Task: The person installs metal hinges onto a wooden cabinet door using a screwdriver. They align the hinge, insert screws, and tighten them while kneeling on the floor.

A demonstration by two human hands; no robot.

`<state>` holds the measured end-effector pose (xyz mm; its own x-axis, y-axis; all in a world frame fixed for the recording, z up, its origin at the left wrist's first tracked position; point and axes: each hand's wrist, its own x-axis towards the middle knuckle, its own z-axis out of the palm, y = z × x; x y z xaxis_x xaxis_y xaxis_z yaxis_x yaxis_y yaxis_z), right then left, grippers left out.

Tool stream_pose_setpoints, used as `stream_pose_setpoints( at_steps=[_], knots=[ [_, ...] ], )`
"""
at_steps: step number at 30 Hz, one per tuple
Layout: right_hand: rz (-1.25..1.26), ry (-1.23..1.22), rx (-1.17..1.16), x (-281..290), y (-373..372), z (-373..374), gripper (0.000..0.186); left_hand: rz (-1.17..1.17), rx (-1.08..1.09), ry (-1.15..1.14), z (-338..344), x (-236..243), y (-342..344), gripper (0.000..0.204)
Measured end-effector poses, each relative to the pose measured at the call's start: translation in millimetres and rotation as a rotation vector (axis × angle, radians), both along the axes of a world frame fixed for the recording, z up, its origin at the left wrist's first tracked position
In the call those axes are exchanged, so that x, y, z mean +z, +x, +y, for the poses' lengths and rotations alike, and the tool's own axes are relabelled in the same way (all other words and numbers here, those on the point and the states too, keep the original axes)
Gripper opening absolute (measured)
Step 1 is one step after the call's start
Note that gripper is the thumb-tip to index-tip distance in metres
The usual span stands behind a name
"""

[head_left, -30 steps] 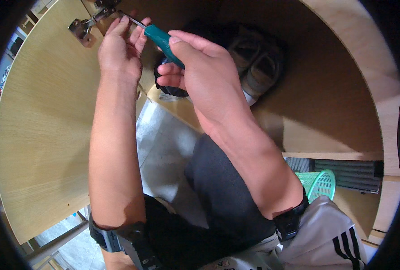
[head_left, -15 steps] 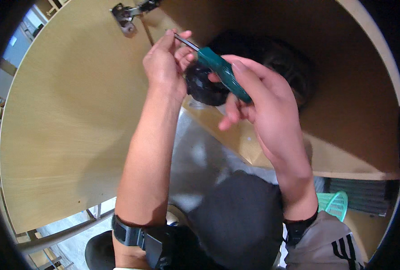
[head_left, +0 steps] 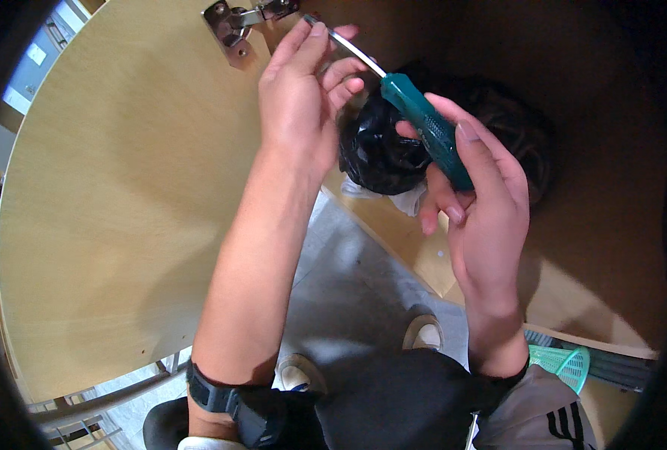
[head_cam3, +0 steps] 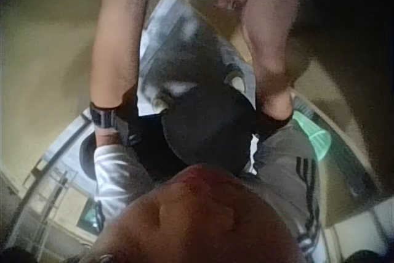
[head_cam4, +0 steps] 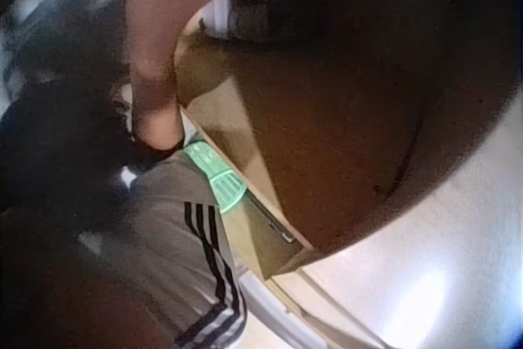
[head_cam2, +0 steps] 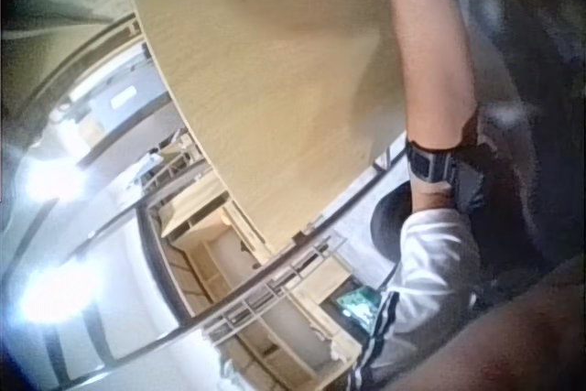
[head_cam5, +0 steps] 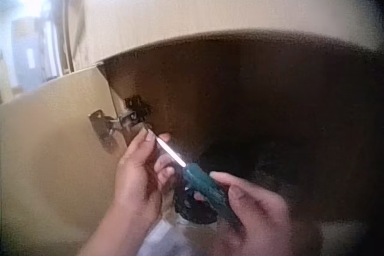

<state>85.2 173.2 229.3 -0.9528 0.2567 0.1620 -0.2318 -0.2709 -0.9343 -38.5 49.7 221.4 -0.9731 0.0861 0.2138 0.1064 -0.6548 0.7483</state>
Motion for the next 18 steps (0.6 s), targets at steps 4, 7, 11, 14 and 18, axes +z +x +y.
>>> stream_pose_setpoints(
  at_steps=[4, 7, 11, 14, 18],
  knots=[
    [-0.037, 0.005, 0.007, 3.8, -6.9, -3.5, 0.04, -0.013, 0.0, -0.037, -4.3, 1.0, -7.9, 0.021],
    [-0.042, -0.025, 0.031, 5.7, -10.2, -6.3, 0.041, -0.048, 0.012, -0.036, -9.0, 1.2, -14.6, 0.019],
    [-0.059, -0.051, 0.042, 4.6, -13.1, -7.9, 0.042, -0.081, 0.015, 0.011, -6.9, 1.3, -15.9, 0.018],
    [-0.049, -0.127, 0.087, 2.4, -16.5, -7.3, 0.042, -0.13, 0.013, 0.036, -3.1, 4.0, -14.0, 0.018],
    [-0.051, -0.174, 0.117, 1.2, -18.9, -6.2, 0.042, -0.18, 0.057, 0.03, -1.1, 8.9, -13.6, 0.014]
  ],
)
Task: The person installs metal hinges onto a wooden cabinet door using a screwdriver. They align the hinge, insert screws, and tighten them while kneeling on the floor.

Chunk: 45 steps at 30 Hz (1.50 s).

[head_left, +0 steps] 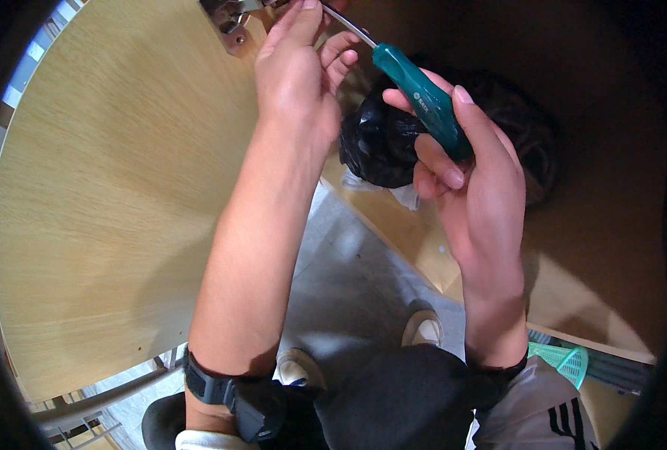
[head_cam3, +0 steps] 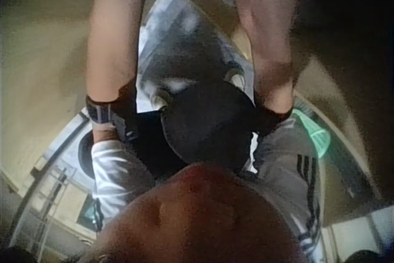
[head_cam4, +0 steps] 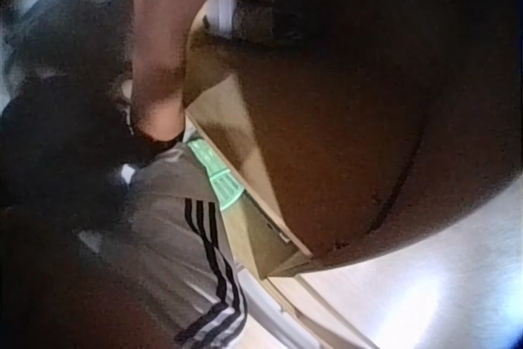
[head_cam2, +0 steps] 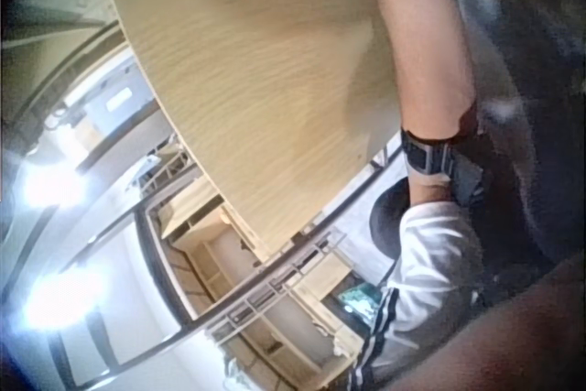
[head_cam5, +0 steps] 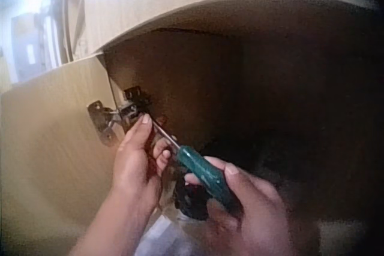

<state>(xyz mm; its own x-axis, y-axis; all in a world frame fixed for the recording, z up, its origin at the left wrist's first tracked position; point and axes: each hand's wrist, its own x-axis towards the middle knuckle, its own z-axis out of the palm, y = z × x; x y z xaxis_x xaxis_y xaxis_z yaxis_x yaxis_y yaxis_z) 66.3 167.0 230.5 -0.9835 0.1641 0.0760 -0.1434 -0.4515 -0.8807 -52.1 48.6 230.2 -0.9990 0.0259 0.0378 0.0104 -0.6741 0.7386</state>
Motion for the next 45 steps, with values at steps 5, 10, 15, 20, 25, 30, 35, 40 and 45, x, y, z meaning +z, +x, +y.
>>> stream_pose_setpoints(
  at_steps=[5, 10, 15, 20, 25, 30, 35, 40, 45],
  knots=[
    [0.001, -0.006, -0.002, 1.2, 0.3, 0.9, 0.04, -0.021, 0.028, -0.01, 0.8, 1.5, 0.9, 0.014],
    [0.008, -0.004, -0.009, 3.2, 0.7, 3.6, 0.04, -0.013, 0.035, 0.012, 5.2, 0.4, -2.3, 0.014],
    [0.003, -0.018, -0.014, 4.6, 1.1, 7.2, 0.04, 0.01, -0.003, 0.025, 6.6, 0.4, -4.4, 0.016],
    [0.013, 0.027, -0.024, 4.3, 1.5, 8.4, 0.04, 0.003, 0.051, 0.018, 11.4, 0.1, -2.5, 0.013],
    [0.006, 0.025, -0.033, 6.8, 0.4, 5.2, 0.039, 0.084, -0.01, 0.021, 4.9, -3.8, -7.1, 0.01],
    [0.011, 0.08, -0.048, 10.8, -1.3, 5.6, 0.036, 0.025, 0.006, 0.034, 2.9, -7.0, -12.4, 0.011],
    [0.014, 0.21, -0.14, 14.3, -6.2, 6.7, 0.029, 0.011, 0.059, 0.021, 4.6, 0.6, -11.4, 0.018],
    [-0.046, 0.464, -0.23, 31.4, -2.6, 2.2, 0.031, -0.094, 0.058, 0.077, 5.0, 8.5, -6.9, 0.016],
    [-0.128, 0.235, -0.183, 44.1, 4.1, -1.0, 0.032, -0.142, 0.015, 0.056, 6.3, 10.6, 1.9, 0.017]
  ],
)
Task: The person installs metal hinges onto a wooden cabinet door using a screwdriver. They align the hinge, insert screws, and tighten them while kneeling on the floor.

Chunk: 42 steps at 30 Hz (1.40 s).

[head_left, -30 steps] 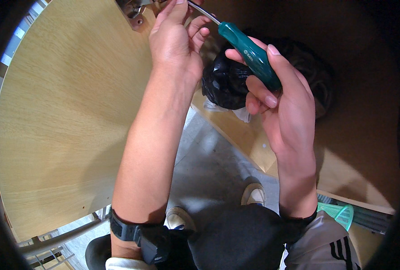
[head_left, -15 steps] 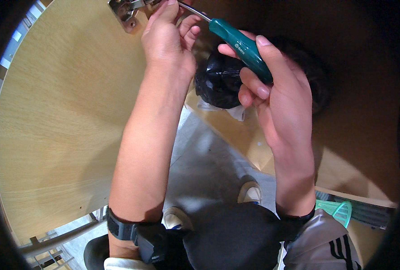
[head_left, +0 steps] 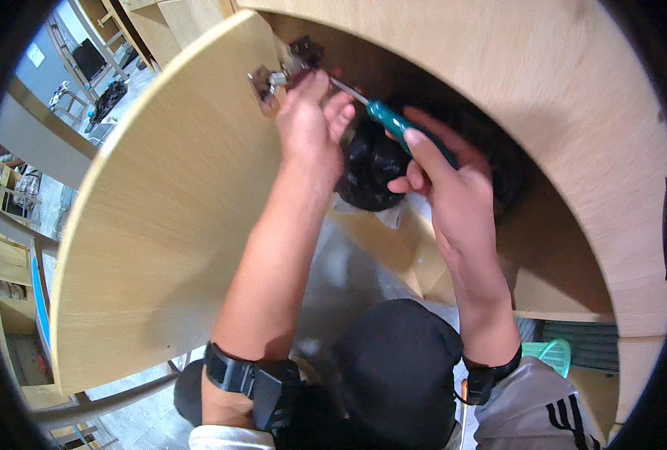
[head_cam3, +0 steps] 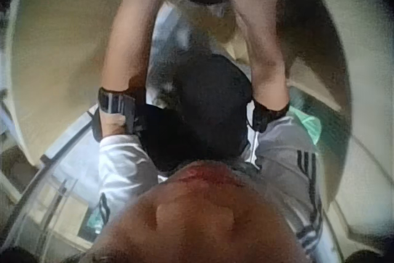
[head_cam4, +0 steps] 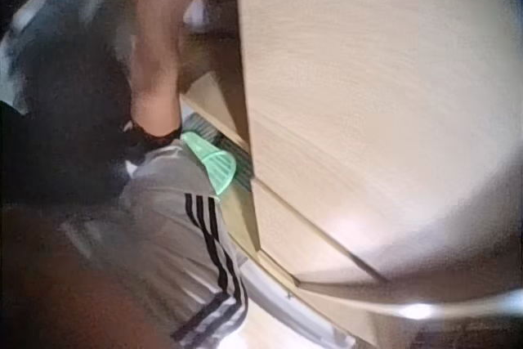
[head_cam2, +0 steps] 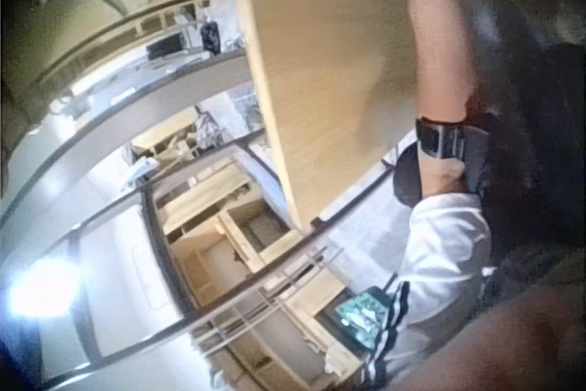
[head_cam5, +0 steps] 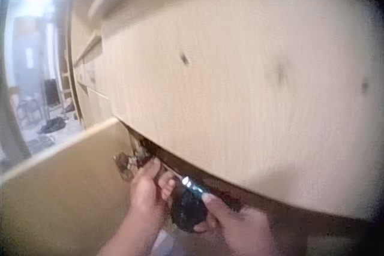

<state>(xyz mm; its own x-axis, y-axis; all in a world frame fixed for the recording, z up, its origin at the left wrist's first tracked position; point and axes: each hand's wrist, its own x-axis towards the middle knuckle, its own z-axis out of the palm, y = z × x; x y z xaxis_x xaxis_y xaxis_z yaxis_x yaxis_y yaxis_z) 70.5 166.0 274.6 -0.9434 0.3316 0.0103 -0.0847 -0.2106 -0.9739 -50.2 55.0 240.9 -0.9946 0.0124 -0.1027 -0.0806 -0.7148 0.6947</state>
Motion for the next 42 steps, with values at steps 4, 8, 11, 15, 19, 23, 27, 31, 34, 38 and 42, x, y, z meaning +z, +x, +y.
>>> stream_pose_setpoints(
  at_steps=[4, 8, 11, 15, 19, 23, 27, 31, 34, 38, 42],
  knots=[
    [-0.168, -0.479, 0.026, 14.0, -6.4, 0.5, 0.024, -0.031, -0.007, 0.101, 3.4, 3.3, 3.4, 0.033],
    [-0.29, -0.421, 0.078, 23.8, -4.6, -8.5, 0.029, -0.088, -0.006, 0.093, -5.2, 9.3, 2.4, 0.033],
    [-0.371, -0.307, -0.002, 19.3, -9.5, -12.0, 0.035, -0.09, -0.044, 0.062, -6.0, 10.9, 1.5, 0.034],
    [-0.257, 0.018, -0.036, -3.5, -8.0, -13.2, 0.031, -0.002, -0.061, 0.092, -11.5, 4.1, 3.1, 0.04],
    [0.115, 0.657, -0.157, -19.9, -11.8, -9.7, 0.032, 0.03, -0.1, 0.16, -13.9, 1.0, 1.8, 0.042],
    [0.081, 0.323, -0.214, -23.3, -15.1, -18.3, 0.029, 0.052, -0.113, 0.145, -14.0, 2.3, 1.9, 0.043],
    [0.023, -0.051, -0.196, -18.1, -7.9, -18.8, 0.029, 0.082, -0.087, 0.167, -11.2, -0.1, 0.8, 0.044],
    [-0.142, -0.121, -0.165, -19.8, -7.4, -14.0, 0.029, 0.093, -0.057, 0.15, -8.9, -3.0, 0.0, 0.042],
    [0.033, 0.113, -0.241, -25.3, -13.4, -16.1, 0.026, 0.071, -0.071, 0.185, -10.7, -1.9, -0.9, 0.037],
    [0.115, 0.374, -0.349, -26.1, -15.6, -21.5, 0.033, 0.022, -0.104, 0.422, -11.9, 1.3, -1.9, 0.033],
    [0.132, 0.082, -0.252, -20.7, -13.6, -22.3, 0.032, 0.062, -0.197, 0.586, -16.4, 0.5, 0.0, 0.032]
  ],
)
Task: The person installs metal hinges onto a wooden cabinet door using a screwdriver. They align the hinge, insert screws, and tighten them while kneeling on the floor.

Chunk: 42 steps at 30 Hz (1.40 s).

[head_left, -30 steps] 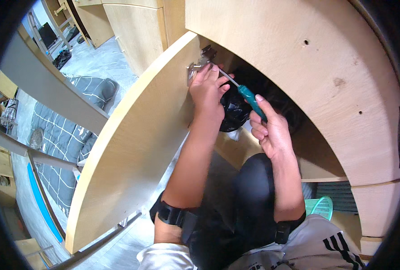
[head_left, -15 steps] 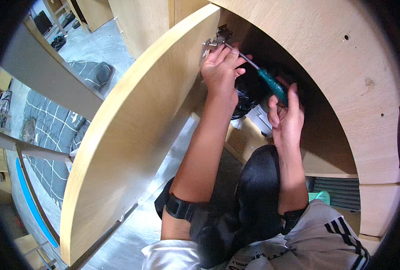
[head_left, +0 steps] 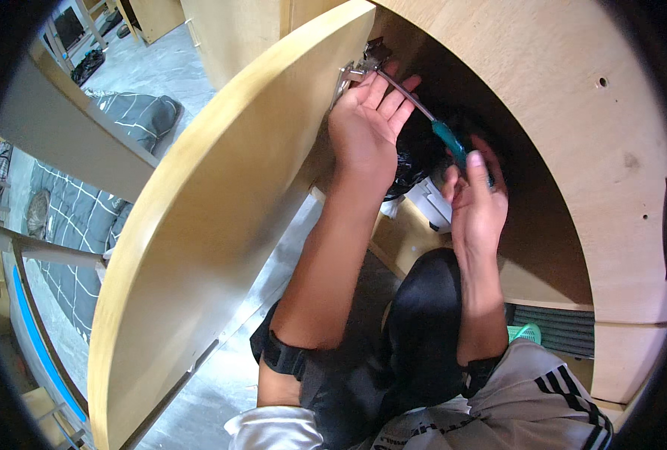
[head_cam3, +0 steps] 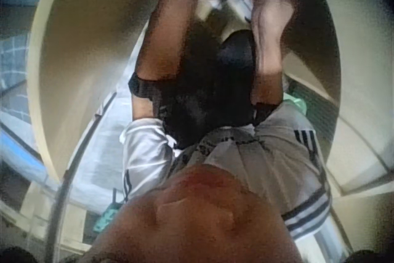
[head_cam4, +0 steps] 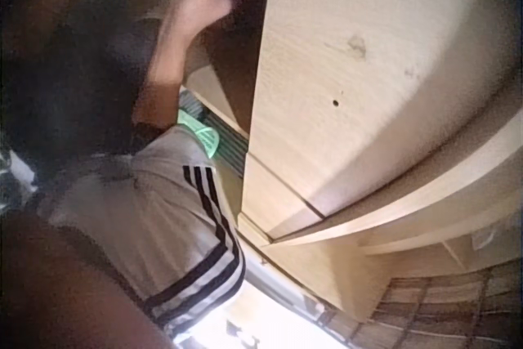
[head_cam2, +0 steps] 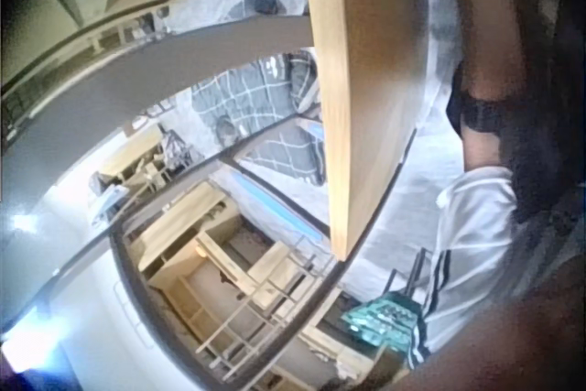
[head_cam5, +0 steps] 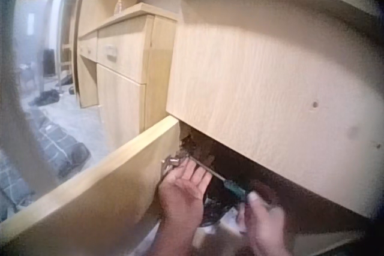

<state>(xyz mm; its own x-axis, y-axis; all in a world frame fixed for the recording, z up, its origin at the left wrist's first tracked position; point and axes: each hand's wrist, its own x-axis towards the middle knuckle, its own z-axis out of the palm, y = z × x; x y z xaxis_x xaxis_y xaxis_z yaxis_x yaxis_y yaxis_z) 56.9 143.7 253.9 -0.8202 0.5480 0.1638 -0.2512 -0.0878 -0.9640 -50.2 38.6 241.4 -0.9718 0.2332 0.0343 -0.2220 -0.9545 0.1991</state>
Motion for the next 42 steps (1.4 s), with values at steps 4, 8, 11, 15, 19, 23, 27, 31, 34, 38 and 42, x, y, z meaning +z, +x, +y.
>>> stream_pose_setpoints(
  at_steps=[4, 8, 11, 15, 19, 23, 27, 31, 34, 38, 42],
  knots=[
    [-0.249, -0.133, 0.097, 6.4, 7.5, 7.4, 0.037, 0.019, -0.019, 0.072, -3.5, -1.4, 1.8, 0.032],
    [-0.184, -0.067, 0.013, 1.8, 1.3, 5.7, 0.028, 0.019, -0.016, 0.143, -5.3, -1.1, 2.1, 0.034],
    [-0.047, -0.06, -0.035, -1.6, -7.1, 1.4, 0.026, 0.084, 0.0, 0.152, -6.9, -0.9, 4.2, 0.05],
    [0.023, -0.155, -0.045, -0.8, -8.8, -0.6, 0.024, 0.06, -0.033, 0.164, -8.6, -0.4, 7.1, 0.05],
    [-0.288, -0.306, 0.081, 8.3, 0.2, 9.7, 0.026, 0.044, -0.021, 0.15, -7.6, 0.1, 8.2, 0.049],
    [-0.192, -0.119, -0.041, 4.7, -0.6, 8.5, 0.018, 0.066, -0.019, 0.153, -5.1, 0.4, 6.8, 0.045],
    [-0.058, 0.001, -0.05, -0.6, -2.6, 7.7, 0.032, 0.027, -0.046, 0.233, -6.4, -0.2, 7.8, 0.033],
    [-0.069, -0.317, 0.117, 0.9, 2.1, 12.9, 0.028, 0.031, -0.061, 0.238, -5.3, 0.1, 6.9, 0.033],
    [-0.151, -0.377, 0.152, 1.7, 2.8, 14.5, 0.03, 0.039, -0.061, 0.261, -6.1, -0.2, 6.5, 0.033],
    [-0.147, -0.123, 0.018, -0.7, 0.2, 12.6, 0.03, 0.049, -0.086, 0.273, -7.0, -1.1, 6.7, 0.034],
    [-0.086, -0.069, -0.025, -5.5, -2.4, 13.0, 0.028, 0.057, -0.078, 0.248, -7.1, 0.1, 8.1, 0.036]
  ],
)
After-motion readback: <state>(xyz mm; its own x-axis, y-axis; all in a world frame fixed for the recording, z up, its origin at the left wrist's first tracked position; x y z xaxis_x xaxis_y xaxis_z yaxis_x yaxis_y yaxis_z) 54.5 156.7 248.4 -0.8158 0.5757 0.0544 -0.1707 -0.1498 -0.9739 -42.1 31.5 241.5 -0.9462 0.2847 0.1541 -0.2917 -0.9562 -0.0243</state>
